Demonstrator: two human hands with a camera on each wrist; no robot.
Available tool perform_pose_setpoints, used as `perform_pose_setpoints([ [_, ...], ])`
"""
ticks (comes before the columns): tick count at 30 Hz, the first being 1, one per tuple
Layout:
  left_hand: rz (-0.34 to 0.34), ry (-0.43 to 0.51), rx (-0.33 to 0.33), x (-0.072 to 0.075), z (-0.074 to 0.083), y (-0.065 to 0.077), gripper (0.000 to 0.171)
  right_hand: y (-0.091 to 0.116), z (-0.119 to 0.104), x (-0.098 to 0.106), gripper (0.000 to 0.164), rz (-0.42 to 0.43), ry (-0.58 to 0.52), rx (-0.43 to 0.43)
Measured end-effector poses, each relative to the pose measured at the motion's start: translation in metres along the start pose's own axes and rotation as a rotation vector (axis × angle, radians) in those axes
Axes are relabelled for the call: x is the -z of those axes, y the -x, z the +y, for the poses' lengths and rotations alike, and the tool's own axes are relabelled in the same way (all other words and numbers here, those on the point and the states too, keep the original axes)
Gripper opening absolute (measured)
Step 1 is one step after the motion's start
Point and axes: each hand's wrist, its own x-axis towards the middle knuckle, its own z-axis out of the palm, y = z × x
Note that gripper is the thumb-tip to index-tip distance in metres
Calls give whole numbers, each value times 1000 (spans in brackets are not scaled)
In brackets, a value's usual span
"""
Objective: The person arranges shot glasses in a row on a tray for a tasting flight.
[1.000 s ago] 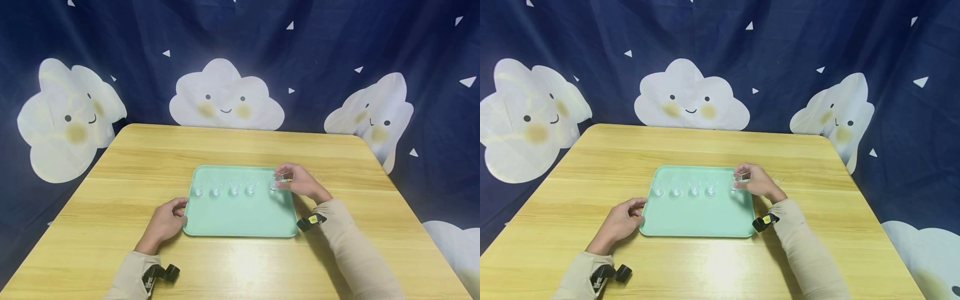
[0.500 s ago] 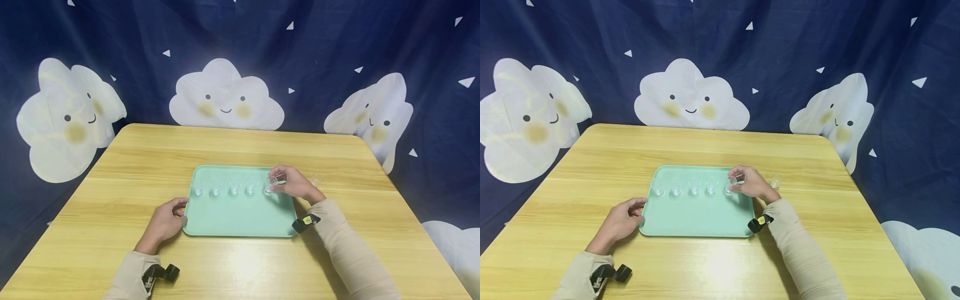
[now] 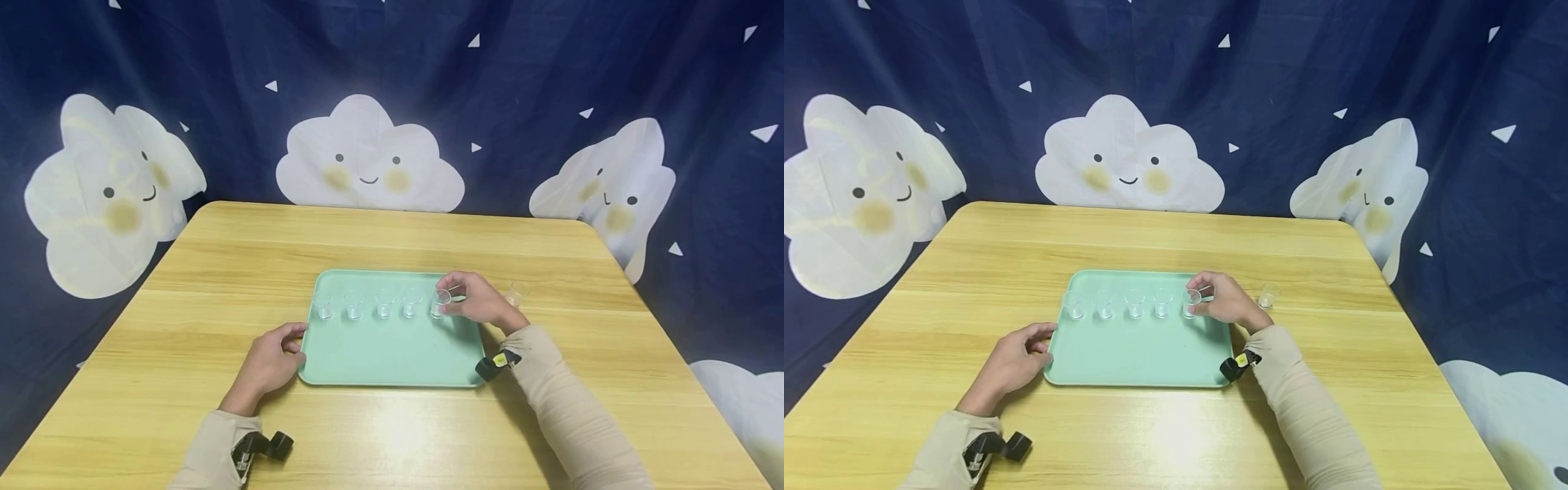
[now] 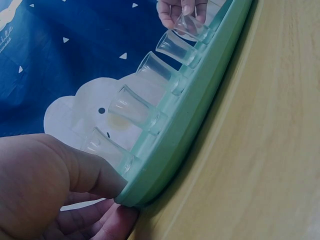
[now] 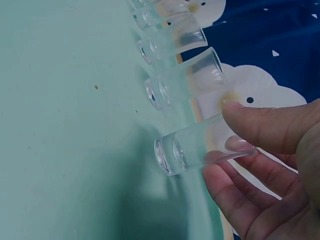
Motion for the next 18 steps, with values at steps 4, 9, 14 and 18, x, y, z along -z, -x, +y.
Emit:
perform_pose_setpoints([
  [4,-3,1,3,0,0,0,48,0,1,0,38,4,-6,4],
  [9,-4,0,5,0,0,0,49,0,-1,0,39,7,-1,-3],
  [14,-3,-5,6,0,-1,0,49,1,-1,2,40,-12,0,-13],
  [18,-5,-3,5,0,-1,0,49,4,-2,9,40,-14,-4,-4],
])
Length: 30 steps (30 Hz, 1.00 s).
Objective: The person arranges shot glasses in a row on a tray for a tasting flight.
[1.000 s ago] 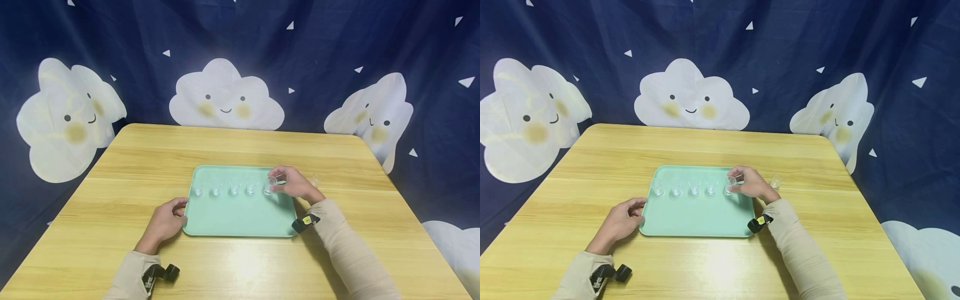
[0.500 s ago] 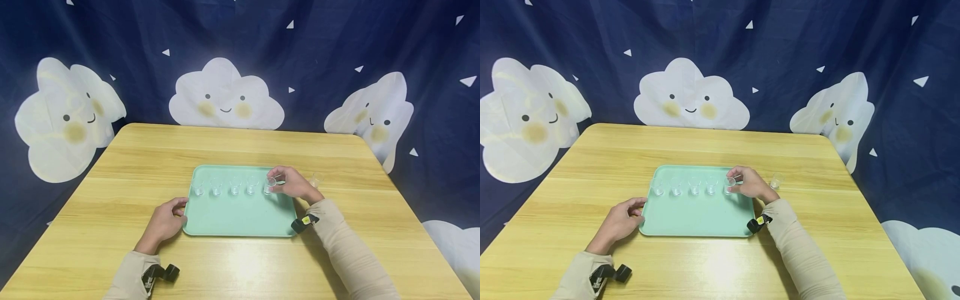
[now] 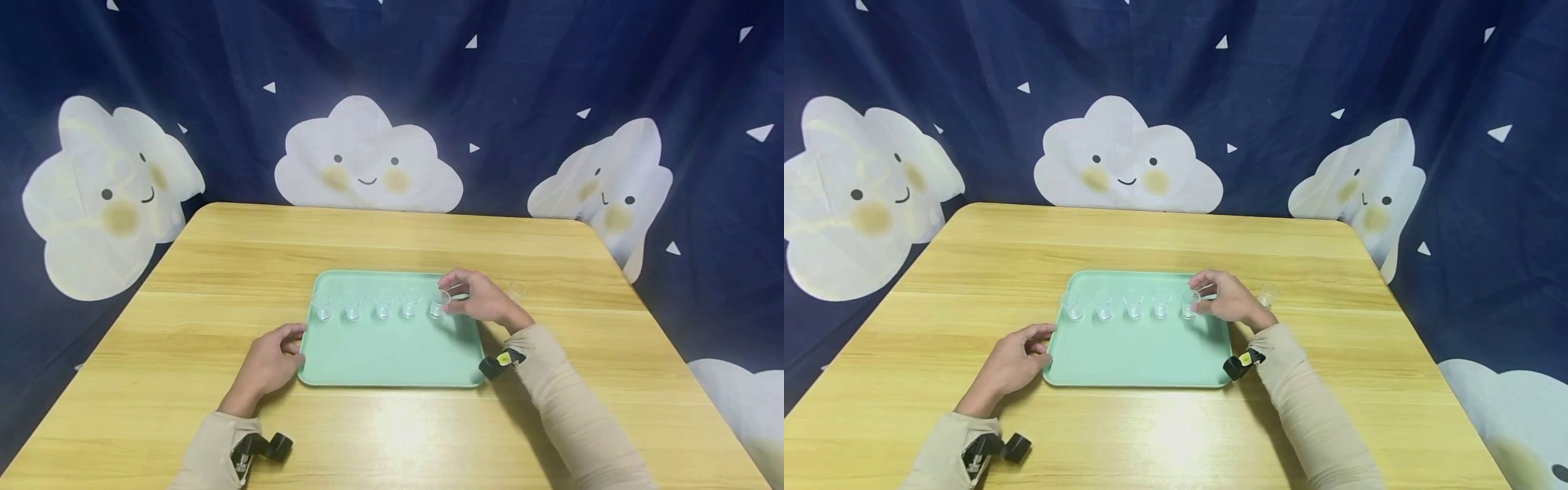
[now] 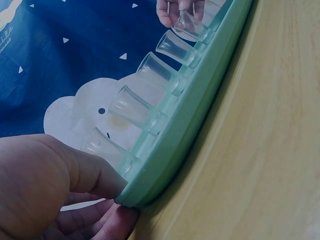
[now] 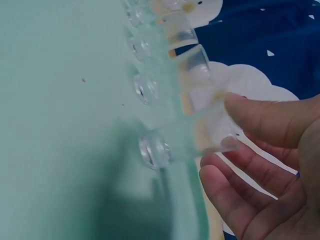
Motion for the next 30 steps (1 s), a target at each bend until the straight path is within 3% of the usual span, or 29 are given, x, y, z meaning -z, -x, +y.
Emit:
perform_pose_setpoints([
  [4,0,-2,1,0,0,0,49,6,-3,9,35,46,3,15],
  [14,6,-4,-12,-1,-1,0,49,21,4,39,29,241,-142,34],
  [23,10,1,-10,-1,-2,1,48,40,13,65,35,396,1,-15],
  [30,10,4,-12,-1,-1,0,48,50,26,79,41,398,66,-84],
])
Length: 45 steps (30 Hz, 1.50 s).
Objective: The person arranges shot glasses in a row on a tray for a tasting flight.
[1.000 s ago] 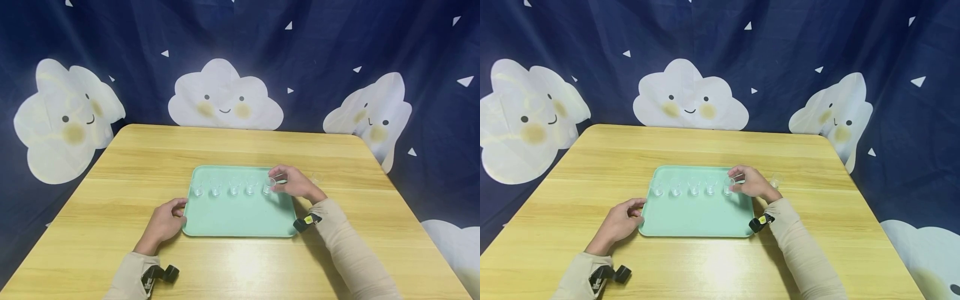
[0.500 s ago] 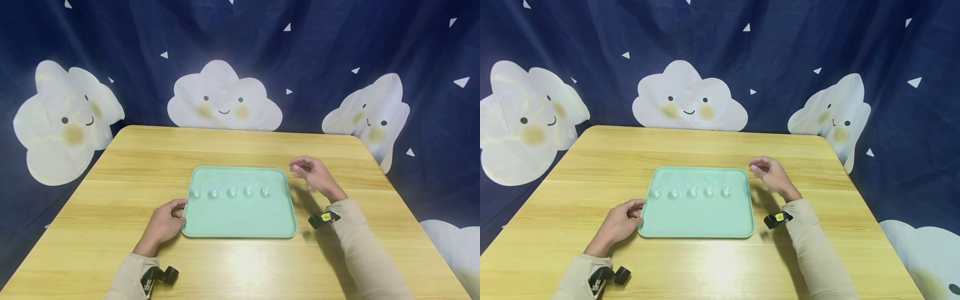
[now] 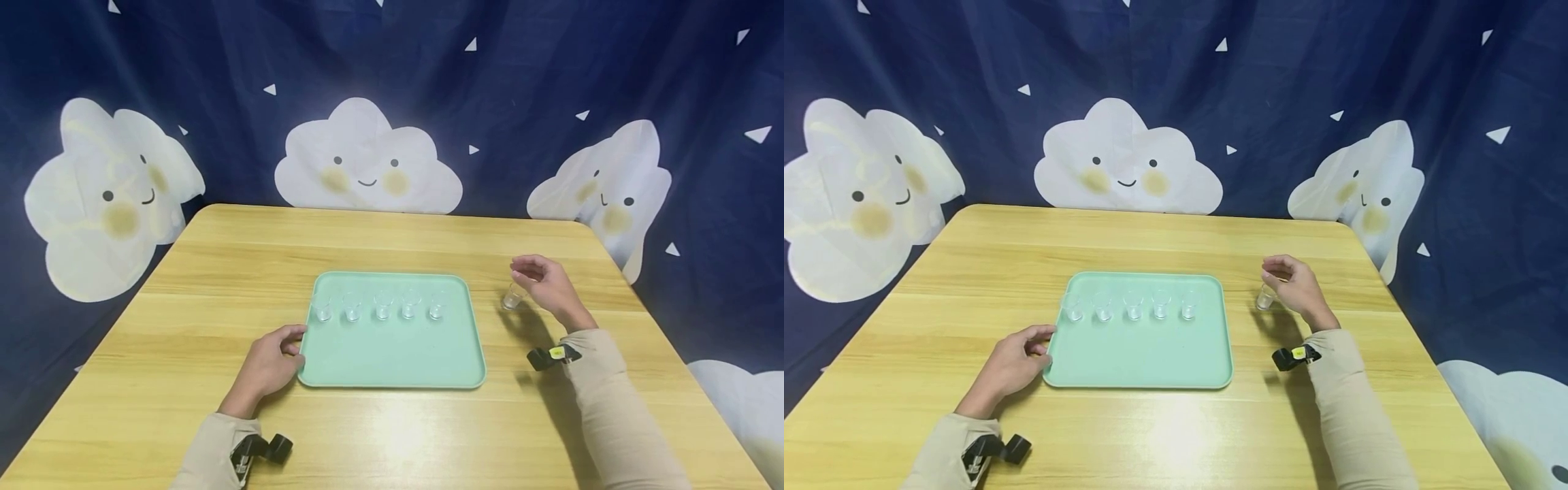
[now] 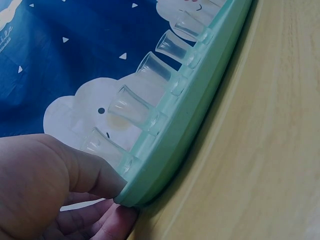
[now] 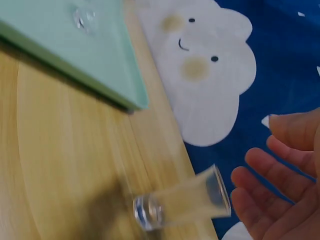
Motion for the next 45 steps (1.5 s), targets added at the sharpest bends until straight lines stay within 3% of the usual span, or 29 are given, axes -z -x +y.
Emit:
perform_pose_setpoints([
  [9,-9,5,5,0,0,0,48,2,17,7,52,-154,73,-55],
  [16,-9,10,10,-1,-1,-1,48,4,26,6,57,-206,92,-63],
  [25,-10,9,14,-1,0,-1,48,6,31,4,43,-174,147,-41],
  [31,-11,12,13,-1,1,-1,48,7,27,3,47,-132,179,-64],
  [39,-9,10,6,0,1,0,48,7,12,-5,55,-125,90,-60],
  [45,-4,5,4,0,1,1,48,8,2,-11,49,-129,50,-37],
])
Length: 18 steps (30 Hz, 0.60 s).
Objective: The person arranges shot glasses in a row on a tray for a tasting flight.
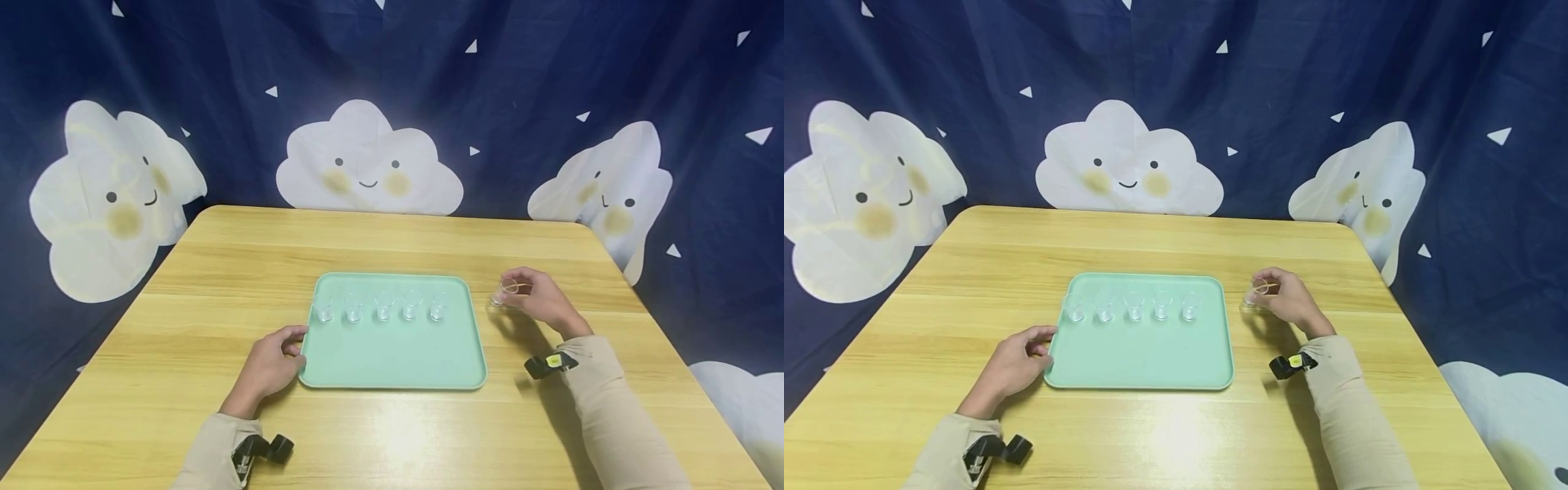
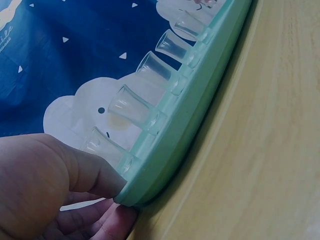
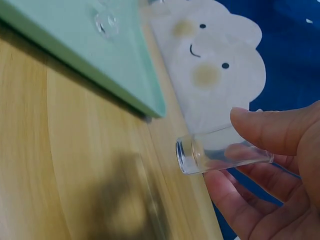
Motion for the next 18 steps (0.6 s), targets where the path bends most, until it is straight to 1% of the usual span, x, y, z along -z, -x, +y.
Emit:
perform_pose_setpoints([
  [6,3,-2,0,0,0,0,48,-2,-7,-8,46,-18,1,23],
  [14,0,-1,9,-1,0,0,48,-5,-14,-23,40,-60,-5,70],
  [18,-3,0,11,-1,0,0,48,-6,-19,-30,40,-77,-14,92],
])
